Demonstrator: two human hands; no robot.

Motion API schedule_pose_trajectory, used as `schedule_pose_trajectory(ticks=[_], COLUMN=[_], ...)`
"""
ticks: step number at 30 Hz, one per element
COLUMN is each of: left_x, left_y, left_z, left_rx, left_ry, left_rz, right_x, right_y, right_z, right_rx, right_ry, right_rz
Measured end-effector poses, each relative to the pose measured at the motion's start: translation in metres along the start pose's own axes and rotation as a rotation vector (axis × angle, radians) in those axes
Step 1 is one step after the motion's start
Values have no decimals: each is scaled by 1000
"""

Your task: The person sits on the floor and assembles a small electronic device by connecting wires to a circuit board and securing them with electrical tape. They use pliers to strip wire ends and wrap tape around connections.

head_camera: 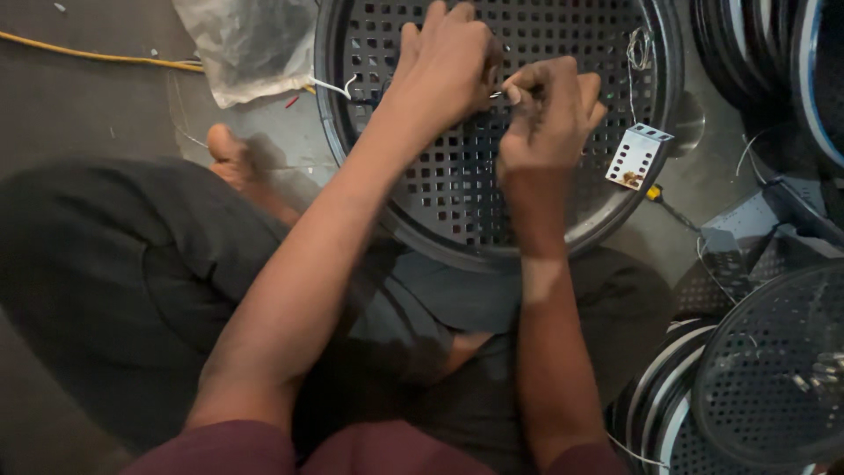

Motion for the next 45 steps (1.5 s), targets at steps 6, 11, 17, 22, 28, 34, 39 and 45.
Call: schedule_pose_trajectory(ticks=[6,11,17,22,28,34,39,45], left_x=[-23,-33,-36,-34,-39,-40,-40,-33], left_y=[-16,-21,-21,-26,-25,-32,-38,-41], left_z=[-6,-1,-8,-4,-5,-7,-7,-6], left_rx=[-317,-197,-201,-144,-231,-217,-93,-107], left_ry=[77,98,115,114,166,162,121,172], left_rz=[84,116,132,101,106,116,19,1], right_x=[10,22,24,30,24,21,15,13], right_y=[-5,-14,-19,-15,11,1,-1,-4], right_z=[-7,-4,-13,-24,0,-4,-2,-8], right_rx=[22,-58,-88,-37,-265,-221,-199,-107], right_ry=[13,-31,-74,-128,-69,151,178,198], right_rz=[-461,-406,-277,-484,-196,32,235,246])
Point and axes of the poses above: each hand's wrist, its own z-axis away from the middle knuckle, its own y-axis out of the back of the hand, x = y × z, the point moved 3 cm from there along -z, towards the middle knuckle, and after that the axes turned 1 degree about z, right-handed, at the moved point
